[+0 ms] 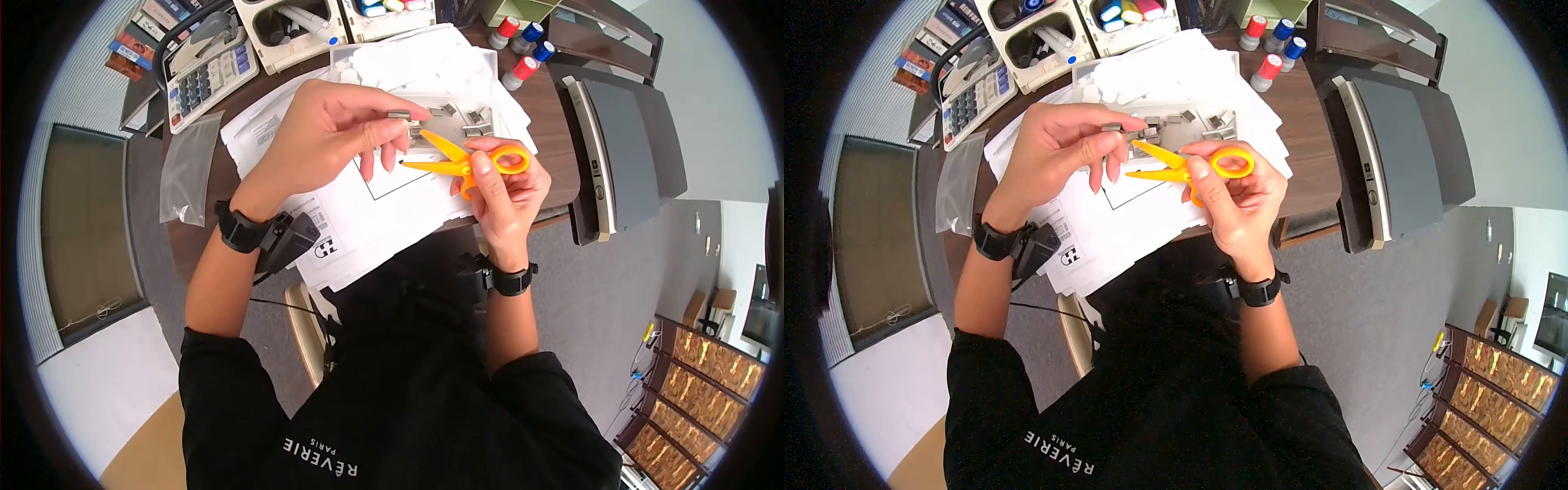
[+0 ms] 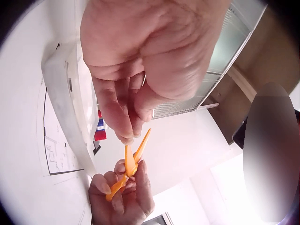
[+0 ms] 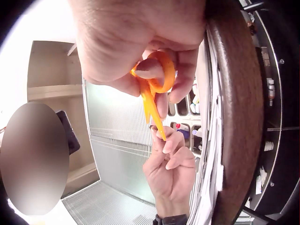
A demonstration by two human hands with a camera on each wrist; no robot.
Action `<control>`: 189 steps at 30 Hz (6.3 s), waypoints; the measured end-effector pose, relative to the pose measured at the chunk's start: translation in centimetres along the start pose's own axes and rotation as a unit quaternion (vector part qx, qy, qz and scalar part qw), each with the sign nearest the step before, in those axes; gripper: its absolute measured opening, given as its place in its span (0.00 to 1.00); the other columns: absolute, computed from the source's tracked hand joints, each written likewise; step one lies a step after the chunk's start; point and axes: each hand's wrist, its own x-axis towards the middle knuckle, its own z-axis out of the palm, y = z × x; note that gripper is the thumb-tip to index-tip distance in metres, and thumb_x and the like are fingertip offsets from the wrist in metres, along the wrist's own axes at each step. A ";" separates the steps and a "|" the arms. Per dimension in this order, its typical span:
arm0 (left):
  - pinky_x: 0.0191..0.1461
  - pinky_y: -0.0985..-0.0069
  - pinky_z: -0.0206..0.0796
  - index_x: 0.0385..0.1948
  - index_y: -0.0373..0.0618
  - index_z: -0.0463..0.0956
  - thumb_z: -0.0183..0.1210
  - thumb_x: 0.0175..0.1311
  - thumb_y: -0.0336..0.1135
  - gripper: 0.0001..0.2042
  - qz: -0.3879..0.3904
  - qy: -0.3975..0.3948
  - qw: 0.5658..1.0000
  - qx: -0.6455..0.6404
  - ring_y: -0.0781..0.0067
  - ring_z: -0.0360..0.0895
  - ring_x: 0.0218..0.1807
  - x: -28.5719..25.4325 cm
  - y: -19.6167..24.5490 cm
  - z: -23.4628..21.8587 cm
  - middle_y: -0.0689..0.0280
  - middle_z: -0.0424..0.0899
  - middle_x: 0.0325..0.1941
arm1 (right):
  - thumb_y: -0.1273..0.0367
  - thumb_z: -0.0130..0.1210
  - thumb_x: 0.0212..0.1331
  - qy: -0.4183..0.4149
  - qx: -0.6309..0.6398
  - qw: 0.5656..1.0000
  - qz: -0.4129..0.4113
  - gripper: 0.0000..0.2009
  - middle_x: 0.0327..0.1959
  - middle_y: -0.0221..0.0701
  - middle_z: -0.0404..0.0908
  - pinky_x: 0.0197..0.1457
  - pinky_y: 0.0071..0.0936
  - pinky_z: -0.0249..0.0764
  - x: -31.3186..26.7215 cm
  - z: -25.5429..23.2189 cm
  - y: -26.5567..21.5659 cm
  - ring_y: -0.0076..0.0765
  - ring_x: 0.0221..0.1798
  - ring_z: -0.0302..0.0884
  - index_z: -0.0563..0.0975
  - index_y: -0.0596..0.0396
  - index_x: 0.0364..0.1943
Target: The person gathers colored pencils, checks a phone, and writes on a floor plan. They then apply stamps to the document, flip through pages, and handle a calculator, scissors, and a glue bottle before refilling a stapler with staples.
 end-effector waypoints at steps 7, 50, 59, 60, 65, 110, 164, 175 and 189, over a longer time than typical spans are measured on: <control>0.22 0.86 0.70 0.54 0.36 0.80 0.54 0.74 0.30 0.13 -0.018 -0.050 0.999 -0.008 0.81 0.80 0.26 0.1 0.2 0.1 0.63 0.84 0.32 | 0.77 0.60 0.65 -0.015 -0.008 1.000 0.007 0.05 0.42 0.42 0.85 0.31 0.23 0.81 0.0 -0.5 0.1 0.25 0.30 0.81 0.79 0.67 0.40; 0.44 0.84 0.73 0.55 0.34 0.79 0.66 0.58 0.18 0.20 0.043 -0.002 0.998 0.043 0.82 0.78 0.39 -0.1 0.7 0.4 0.65 0.81 0.45 | 0.76 0.61 0.65 -0.031 -0.039 0.998 0.034 0.07 0.41 0.39 0.85 0.33 0.22 0.81 -0.2 -0.3 -0.6 0.24 0.32 0.81 0.79 0.67 0.43; 0.37 0.83 0.75 0.43 0.34 0.85 0.67 0.57 0.18 0.11 0.029 -0.013 0.999 0.031 0.80 0.81 0.34 -0.2 0.5 -0.5 0.60 0.85 0.37 | 0.75 0.61 0.65 -0.031 -0.022 0.999 0.023 0.09 0.39 0.37 0.84 0.31 0.21 0.79 -0.2 -0.5 -0.1 0.24 0.30 0.81 0.79 0.66 0.46; 0.37 0.83 0.75 0.43 0.34 0.85 0.67 0.57 0.18 0.11 0.030 -0.016 0.999 0.030 0.80 0.81 0.34 -0.2 0.4 -0.4 0.60 0.85 0.37 | 0.75 0.61 0.65 -0.037 -0.023 0.998 0.036 0.10 0.39 0.36 0.84 0.31 0.20 0.78 -0.2 -0.7 -0.2 0.24 0.30 0.81 0.78 0.66 0.47; 0.35 0.83 0.74 0.42 0.33 0.86 0.67 0.56 0.19 0.11 0.080 0.008 0.994 0.081 0.77 0.84 0.32 -0.3 0.1 0.0 0.58 0.87 0.33 | 0.74 0.62 0.65 -0.034 -0.061 0.997 0.031 0.12 0.38 0.33 0.82 0.29 0.17 0.76 -0.3 -0.6 -0.3 0.22 0.29 0.81 0.77 0.65 0.49; 0.44 0.63 0.66 0.30 0.35 0.81 0.66 0.51 0.23 0.06 0.052 0.011 0.889 0.455 0.55 0.73 0.40 0.0 0.1 -1.6 0.58 0.78 0.30 | 0.77 0.62 0.64 0.033 -0.113 0.993 -0.020 0.07 0.43 0.36 0.83 0.25 0.14 0.73 0.0 -1.1 -0.2 0.20 0.30 0.81 0.75 0.61 0.41; 0.37 0.78 0.68 0.39 0.42 0.87 0.64 0.57 0.20 0.10 0.104 0.022 0.966 0.237 0.71 0.78 0.33 0.2 1.0 0.7 0.63 0.82 0.32 | 0.76 0.66 0.60 -0.044 -0.163 0.985 -0.019 0.08 0.33 0.31 0.87 0.30 0.11 0.66 -0.3 -1.7 0.3 0.11 0.28 0.72 0.82 0.65 0.42; 0.34 0.78 0.66 0.37 0.42 0.87 0.66 0.56 0.20 0.09 0.107 0.029 0.967 0.229 0.72 0.77 0.30 0.1 0.8 0.8 0.64 0.82 0.29 | 0.73 0.68 0.60 -0.039 -0.184 0.981 -0.044 0.09 0.22 0.22 0.81 0.25 0.11 0.59 -0.2 -1.0 0.4 0.08 0.23 0.68 0.84 0.62 0.42; 0.32 0.80 0.66 0.36 0.40 0.87 0.68 0.52 0.19 0.09 0.092 0.021 0.970 0.222 0.74 0.79 0.29 0.0 -0.2 0.6 0.62 0.84 0.28 | 0.73 0.68 0.59 -0.084 -0.232 0.969 -0.026 0.09 0.26 0.28 0.87 0.24 0.12 0.63 -0.2 -1.6 0.3 0.10 0.22 0.73 0.83 0.61 0.42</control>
